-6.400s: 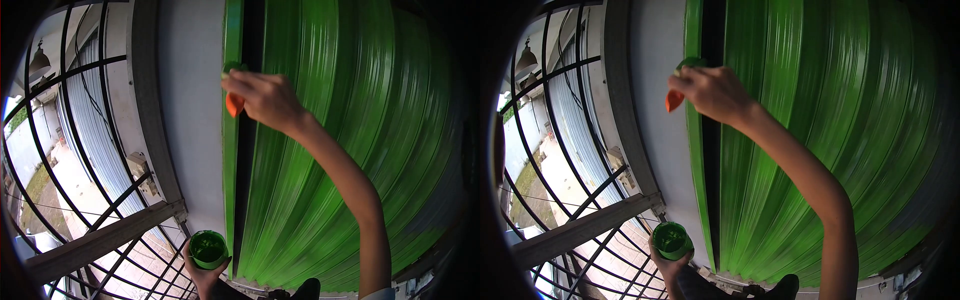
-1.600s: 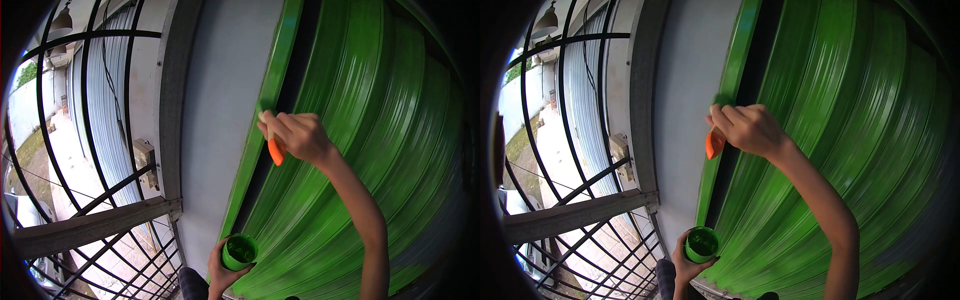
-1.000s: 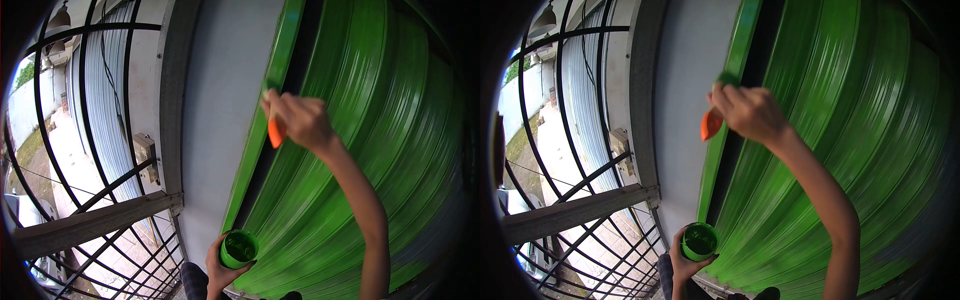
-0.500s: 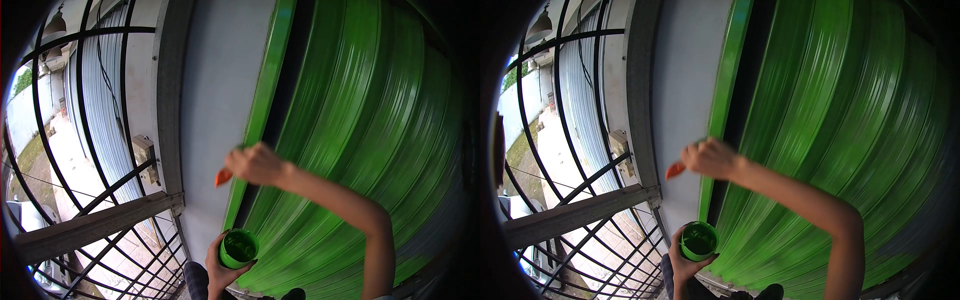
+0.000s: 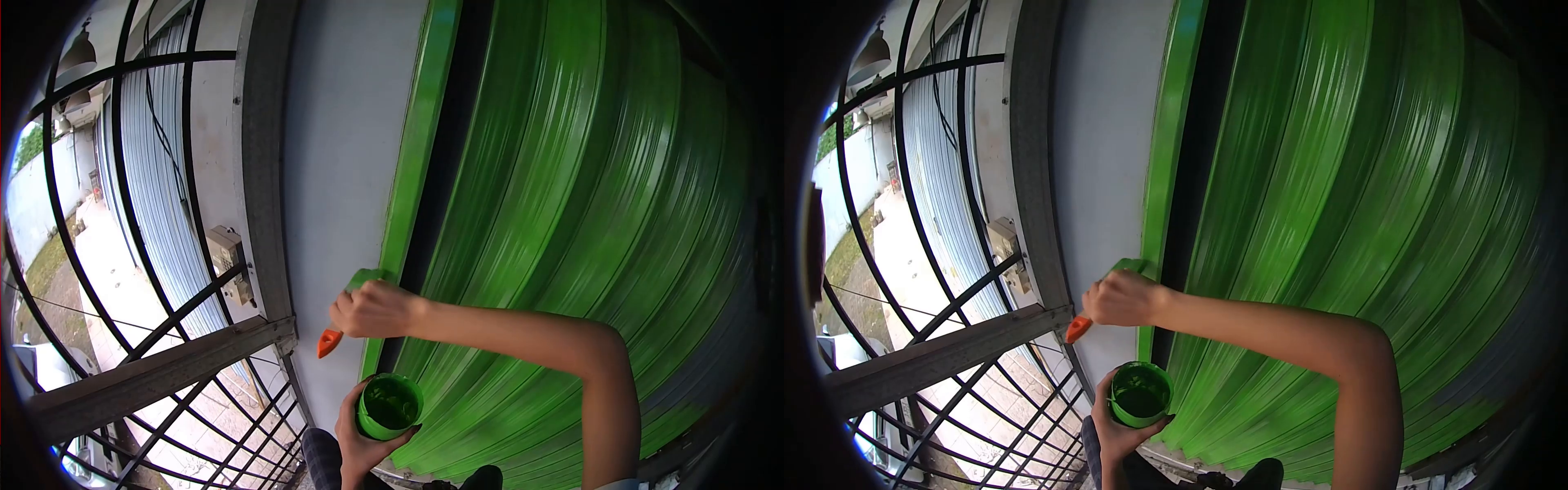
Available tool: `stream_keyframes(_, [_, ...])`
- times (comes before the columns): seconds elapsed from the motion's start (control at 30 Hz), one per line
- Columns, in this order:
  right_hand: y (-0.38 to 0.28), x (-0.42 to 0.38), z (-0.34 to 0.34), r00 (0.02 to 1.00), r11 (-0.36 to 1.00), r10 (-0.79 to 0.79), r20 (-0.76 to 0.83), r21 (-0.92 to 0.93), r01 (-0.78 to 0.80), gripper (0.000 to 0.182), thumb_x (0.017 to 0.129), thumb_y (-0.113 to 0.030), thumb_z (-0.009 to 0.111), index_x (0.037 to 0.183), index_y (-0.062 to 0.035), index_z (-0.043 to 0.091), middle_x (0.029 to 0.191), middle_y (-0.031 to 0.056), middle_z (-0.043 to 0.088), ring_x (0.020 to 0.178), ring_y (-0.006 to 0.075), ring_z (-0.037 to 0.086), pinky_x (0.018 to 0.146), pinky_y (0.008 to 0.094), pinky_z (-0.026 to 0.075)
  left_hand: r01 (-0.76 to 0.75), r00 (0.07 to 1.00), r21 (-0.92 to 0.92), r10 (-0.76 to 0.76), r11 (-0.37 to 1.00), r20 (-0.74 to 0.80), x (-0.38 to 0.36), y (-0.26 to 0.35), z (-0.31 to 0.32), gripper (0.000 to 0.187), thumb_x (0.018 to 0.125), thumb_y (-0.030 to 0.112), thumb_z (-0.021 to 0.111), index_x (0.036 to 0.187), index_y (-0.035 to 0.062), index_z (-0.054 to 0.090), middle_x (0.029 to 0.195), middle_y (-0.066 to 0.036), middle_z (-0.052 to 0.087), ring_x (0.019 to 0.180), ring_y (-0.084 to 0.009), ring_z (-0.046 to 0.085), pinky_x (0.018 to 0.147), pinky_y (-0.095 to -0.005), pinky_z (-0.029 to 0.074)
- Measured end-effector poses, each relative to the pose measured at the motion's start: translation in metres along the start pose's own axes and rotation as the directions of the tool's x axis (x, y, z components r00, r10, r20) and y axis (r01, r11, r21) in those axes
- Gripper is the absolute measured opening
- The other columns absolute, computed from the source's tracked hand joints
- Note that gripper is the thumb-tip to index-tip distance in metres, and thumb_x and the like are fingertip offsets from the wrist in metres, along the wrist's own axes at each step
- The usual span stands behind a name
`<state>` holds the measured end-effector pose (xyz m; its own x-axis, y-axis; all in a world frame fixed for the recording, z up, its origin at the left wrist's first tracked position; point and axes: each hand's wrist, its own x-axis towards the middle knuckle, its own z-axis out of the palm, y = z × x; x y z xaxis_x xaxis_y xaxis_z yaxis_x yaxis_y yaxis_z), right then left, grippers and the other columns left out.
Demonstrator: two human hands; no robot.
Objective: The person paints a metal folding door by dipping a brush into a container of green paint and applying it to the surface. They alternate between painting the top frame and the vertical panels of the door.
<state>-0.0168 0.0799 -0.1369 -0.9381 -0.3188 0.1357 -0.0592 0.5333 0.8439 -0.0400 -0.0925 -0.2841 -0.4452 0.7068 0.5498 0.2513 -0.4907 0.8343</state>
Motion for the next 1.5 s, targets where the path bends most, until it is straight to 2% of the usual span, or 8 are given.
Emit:
stream_keyframes(0.3, [0.140,0.035,-0.094,0.940,0.912,0.304,-0.154,-0.238,-0.334,0.015,0.081,-0.010,0.058,0.069,-0.0013,0.055,0.056,0.0083,0.060,0.048,0.0157,0.062,0.040,0.0270,0.050,0.033,0.999,-0.003,-0.033,0.999,-0.012,0.000,0.002,-0.003,0.083,0.049,0.021,0.089,0.118,0.0007,0.046,0.113,-0.015,0.058,0.102,-0.0248,0.060,0.090,-0.0361,0.049])
stream_keyframes(0.47, [0.086,0.020,-0.052,0.988,0.882,0.137,-0.065,-0.446,-0.151,0.018,0.076,-0.010,0.061,0.061,-0.0034,0.053,0.055,0.0090,0.059,0.045,0.0118,0.057,0.036,0.0227,0.043,0.029,1.000,0.010,-0.029,1.000,-0.002,-0.002,0.002,0.000,0.084,0.049,0.020,0.089,0.119,0.0007,0.046,0.113,-0.015,0.058,0.102,-0.0243,0.060,0.090,-0.0359,0.049])
stream_keyframes(0.7, [0.002,0.010,-0.010,0.982,0.971,0.183,0.047,0.145,-0.188,0.014,0.069,-0.007,0.060,0.057,-0.0040,0.053,0.054,0.0096,0.059,0.047,0.0110,0.059,0.037,0.0250,0.045,0.027,1.000,-0.020,-0.026,0.999,0.010,-0.002,0.012,-0.001,0.084,0.049,0.019,0.089,0.118,-0.0001,0.045,0.112,-0.015,0.058,0.101,-0.0239,0.060,0.089,-0.0349,0.049])
stream_keyframes(1.0, [0.148,0.007,-0.093,0.935,0.924,0.323,-0.146,-0.167,-0.345,0.018,0.085,-0.011,0.055,0.071,-0.0011,0.058,0.059,0.0113,0.062,0.052,0.0209,0.064,0.046,0.0303,0.053,0.008,1.000,-0.022,-0.008,1.000,0.015,-0.002,0.017,0.001,0.084,0.049,0.020,0.089,0.118,0.0003,0.045,0.110,-0.015,0.058,0.101,-0.0244,0.060,0.089,-0.0357,0.050])
stream_keyframes(1.17, [0.150,-0.009,-0.080,0.972,0.891,0.075,-0.223,-0.422,-0.166,0.041,0.093,-0.037,0.046,0.063,-0.0082,0.048,0.050,0.0010,0.045,0.037,0.0058,0.043,0.029,0.0170,0.036,0.014,0.999,-0.045,-0.012,0.999,0.033,-0.005,0.011,0.010,0.084,0.049,0.020,0.089,0.118,0.0004,0.046,0.109,-0.015,0.059,0.100,-0.0236,0.061,0.088,-0.0354,0.050])
stream_keyframes(1.27, [0.071,-0.026,-0.039,0.992,0.978,-0.126,-0.002,-0.170,0.124,0.035,0.088,-0.025,0.054,0.058,-0.0091,0.044,0.050,-0.0007,0.045,0.040,0.0069,0.046,0.033,0.0226,0.040,0.019,0.999,-0.041,-0.017,0.999,0.048,-0.006,0.014,0.013,0.084,0.049,0.020,0.089,0.118,0.0003,0.046,0.108,-0.014,0.060,0.099,-0.0229,0.061,0.088,-0.0348,0.050])
stream_keyframes(1.43, [0.097,-0.021,-0.041,0.923,0.975,-0.008,-0.386,0.202,0.093,0.044,0.091,-0.031,0.051,0.054,-0.0078,0.042,0.046,0.0002,0.041,0.036,0.0082,0.044,0.032,0.0229,0.038,-0.023,0.995,-0.033,0.026,0.999,0.101,-0.006,0.014,0.016,0.088,0.048,0.012,0.088,0.121,-0.0004,0.041,0.108,-0.013,0.058,0.099,-0.0216,0.060,0.086,-0.0336,0.050])
stream_keyframes(1.5, [0.144,-0.021,-0.059,0.989,0.998,0.061,-0.135,0.038,-0.057,0.045,0.094,-0.035,0.046,0.056,-0.0096,0.044,0.046,0.0007,0.041,0.034,0.0078,0.041,0.031,0.0215,0.036,-0.003,0.994,-0.037,0.007,0.999,0.107,-0.006,0.019,0.016,0.088,0.048,0.013,0.088,0.121,-0.0005,0.042,0.107,-0.013,0.059,0.099,-0.0216,0.060,0.087,-0.0337,0.050])
